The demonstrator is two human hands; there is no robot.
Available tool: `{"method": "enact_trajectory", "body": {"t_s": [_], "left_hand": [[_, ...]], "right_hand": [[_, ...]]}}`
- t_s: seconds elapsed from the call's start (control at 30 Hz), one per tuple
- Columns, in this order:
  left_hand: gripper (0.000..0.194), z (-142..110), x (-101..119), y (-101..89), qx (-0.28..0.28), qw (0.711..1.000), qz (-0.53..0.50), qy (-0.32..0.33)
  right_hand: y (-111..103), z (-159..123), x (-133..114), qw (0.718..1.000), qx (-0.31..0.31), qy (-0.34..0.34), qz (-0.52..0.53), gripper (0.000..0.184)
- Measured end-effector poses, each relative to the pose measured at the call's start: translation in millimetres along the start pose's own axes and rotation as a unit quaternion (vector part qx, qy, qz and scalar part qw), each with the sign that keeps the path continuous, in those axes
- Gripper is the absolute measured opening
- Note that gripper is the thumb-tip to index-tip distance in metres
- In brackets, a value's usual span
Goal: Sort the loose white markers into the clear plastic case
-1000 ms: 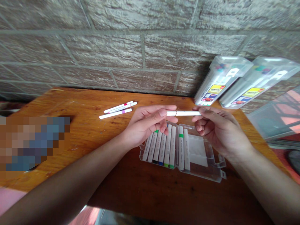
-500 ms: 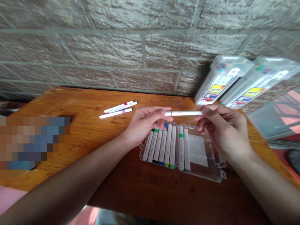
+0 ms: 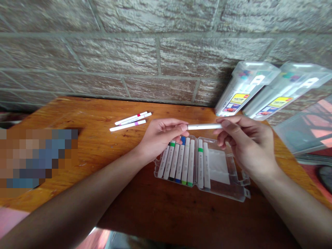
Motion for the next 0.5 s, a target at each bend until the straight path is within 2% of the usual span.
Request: {"method": "enact_trajectory", "body": {"t_s": [0.5], "left_hand": [[0.034, -1, 14, 0.4, 0.019, 0.996, 0.065, 0.056]], "right_hand": [[11, -2, -3, 0.997, -0.051, -0.003, -0.055, 0.013]]}}
Point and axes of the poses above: each hand's wrist, its own z-axis towards the middle knuckle, its own y-axis out of the palm, x = y × z, the point moved 7 cm from there along z, towards the middle knuckle, and after that the axes turned 10 degrees about z, right-handed, at the moved point
